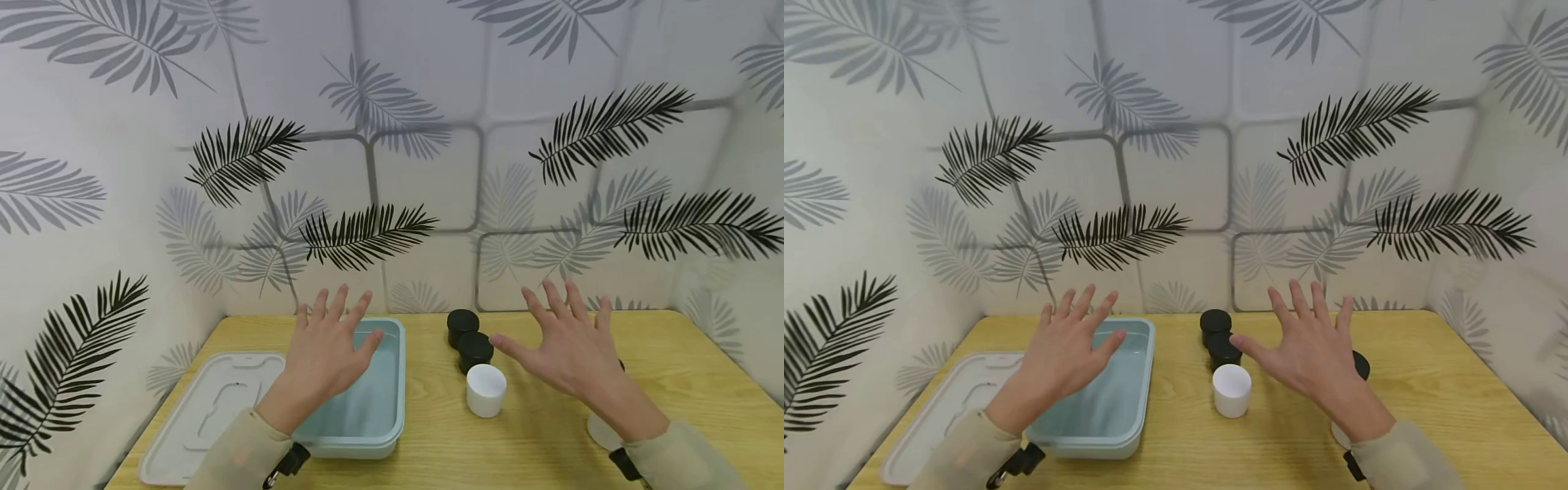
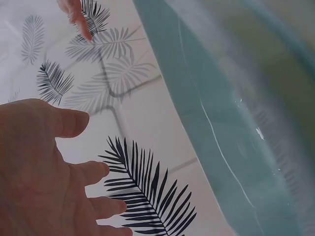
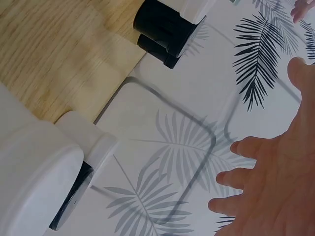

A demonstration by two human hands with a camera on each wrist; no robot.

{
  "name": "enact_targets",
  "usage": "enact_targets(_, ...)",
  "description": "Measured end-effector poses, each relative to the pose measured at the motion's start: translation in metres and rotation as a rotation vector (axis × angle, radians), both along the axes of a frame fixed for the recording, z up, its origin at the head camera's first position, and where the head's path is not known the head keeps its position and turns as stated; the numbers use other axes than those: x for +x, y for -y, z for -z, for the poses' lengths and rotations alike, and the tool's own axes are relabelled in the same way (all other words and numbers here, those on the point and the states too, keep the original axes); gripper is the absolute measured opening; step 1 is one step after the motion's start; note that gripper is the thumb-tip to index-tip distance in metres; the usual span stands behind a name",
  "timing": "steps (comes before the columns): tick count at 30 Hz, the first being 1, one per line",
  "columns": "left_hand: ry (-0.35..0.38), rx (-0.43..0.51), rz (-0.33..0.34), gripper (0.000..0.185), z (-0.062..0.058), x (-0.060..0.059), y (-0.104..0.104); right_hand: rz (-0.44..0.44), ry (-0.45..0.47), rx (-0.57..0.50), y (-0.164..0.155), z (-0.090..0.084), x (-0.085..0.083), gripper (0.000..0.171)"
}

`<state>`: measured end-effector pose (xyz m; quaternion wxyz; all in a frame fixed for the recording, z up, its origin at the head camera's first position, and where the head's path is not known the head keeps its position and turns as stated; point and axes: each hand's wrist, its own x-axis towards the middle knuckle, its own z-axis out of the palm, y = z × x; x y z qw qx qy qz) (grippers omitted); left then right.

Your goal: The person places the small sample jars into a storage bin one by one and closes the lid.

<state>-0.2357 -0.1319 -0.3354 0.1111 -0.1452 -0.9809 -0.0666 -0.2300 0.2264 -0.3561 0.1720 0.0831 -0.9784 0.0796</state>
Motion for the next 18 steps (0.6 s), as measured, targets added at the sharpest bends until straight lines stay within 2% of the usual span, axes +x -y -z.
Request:
enact_targets(8,-0.014,0.024,0.013,0.068,0.000,0.008,0.000,-0.021,-0.042,0.003,0.000,0.002,0.010,0.106)
enact_targets(18,-0.045,0.031,0.020,0.067,0.003,0.018,0.004,-0.044,-0.021,0.003,-0.001,0.005,0.023,0.106)
